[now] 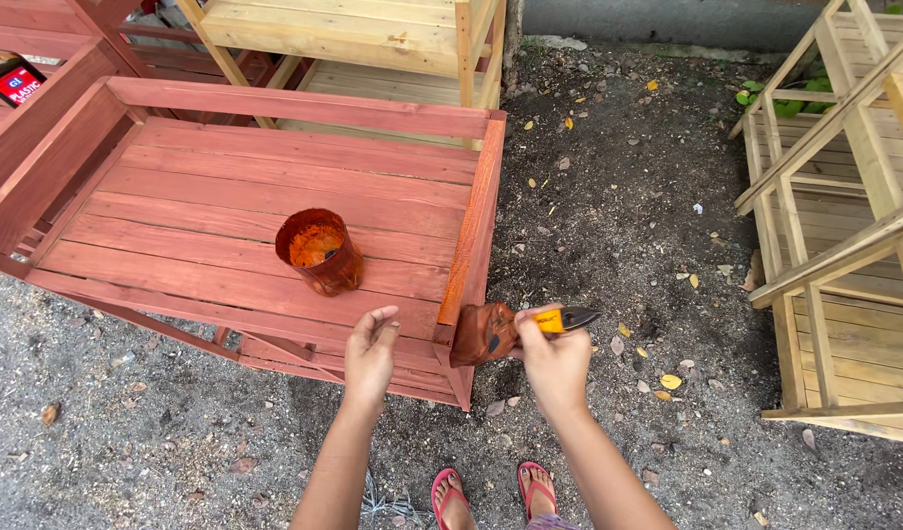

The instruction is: The person opens a bottle of reddish wood stain and pours some into a small container resting on a wooden furniture frame. They then use a brush to apply the stain to the edges and rails of the red-stained wooden furniture frame, dipping the brush back into the container as they work.

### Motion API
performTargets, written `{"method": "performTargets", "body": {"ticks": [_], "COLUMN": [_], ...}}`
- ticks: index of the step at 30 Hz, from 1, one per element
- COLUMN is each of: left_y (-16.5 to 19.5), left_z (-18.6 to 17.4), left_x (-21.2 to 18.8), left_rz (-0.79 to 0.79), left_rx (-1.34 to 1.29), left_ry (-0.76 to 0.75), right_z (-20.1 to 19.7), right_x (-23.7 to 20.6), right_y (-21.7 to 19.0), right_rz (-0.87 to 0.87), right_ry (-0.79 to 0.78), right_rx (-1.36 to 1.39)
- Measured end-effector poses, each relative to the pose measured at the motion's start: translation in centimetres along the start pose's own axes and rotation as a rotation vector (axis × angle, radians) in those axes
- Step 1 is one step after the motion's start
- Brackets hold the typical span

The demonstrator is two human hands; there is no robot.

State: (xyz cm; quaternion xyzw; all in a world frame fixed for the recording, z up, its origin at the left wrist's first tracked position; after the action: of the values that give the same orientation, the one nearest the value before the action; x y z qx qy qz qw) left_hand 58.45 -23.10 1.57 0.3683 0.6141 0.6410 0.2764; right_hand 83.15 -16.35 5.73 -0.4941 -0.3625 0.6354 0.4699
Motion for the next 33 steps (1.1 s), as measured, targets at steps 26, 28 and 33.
{"method": "performTargets", "body": {"ticks": [26, 28, 33], "left_y": [2.7, 2.9, 3.5], "left_z": [1.7, 1.2, 0.2], "left_x": [1.3, 1.4, 1.6], "left_rz": [-0.002, -0.001, -0.018], "left_rx": [0.054, 0.053, 0.050], "left_ry": [-0.008, 0.005, 0.042], "right_z": [0.1, -1.3, -0.6], "right_x": [0.9, 1.1, 0.5], "right_y": [-5.3, -4.7, -1.3], "right_rz": [-0.071, -0.085, -0.016], "right_ry": [0.021, 0.050, 0.064], "right_rx": [0.065, -0.017, -0.246]}}
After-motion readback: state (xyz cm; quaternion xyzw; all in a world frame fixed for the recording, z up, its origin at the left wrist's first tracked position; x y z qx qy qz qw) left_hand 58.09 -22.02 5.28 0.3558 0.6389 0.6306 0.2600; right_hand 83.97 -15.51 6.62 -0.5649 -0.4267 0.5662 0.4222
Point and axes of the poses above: each hand's wrist, its own x-axis towards the middle knuckle, its own z-axis out of the palm, y = z × x, the point moved 2 cm from there along x, towards the middle knuckle, and after that the axes turned 14 degrees about z, right-handed, at the moved point
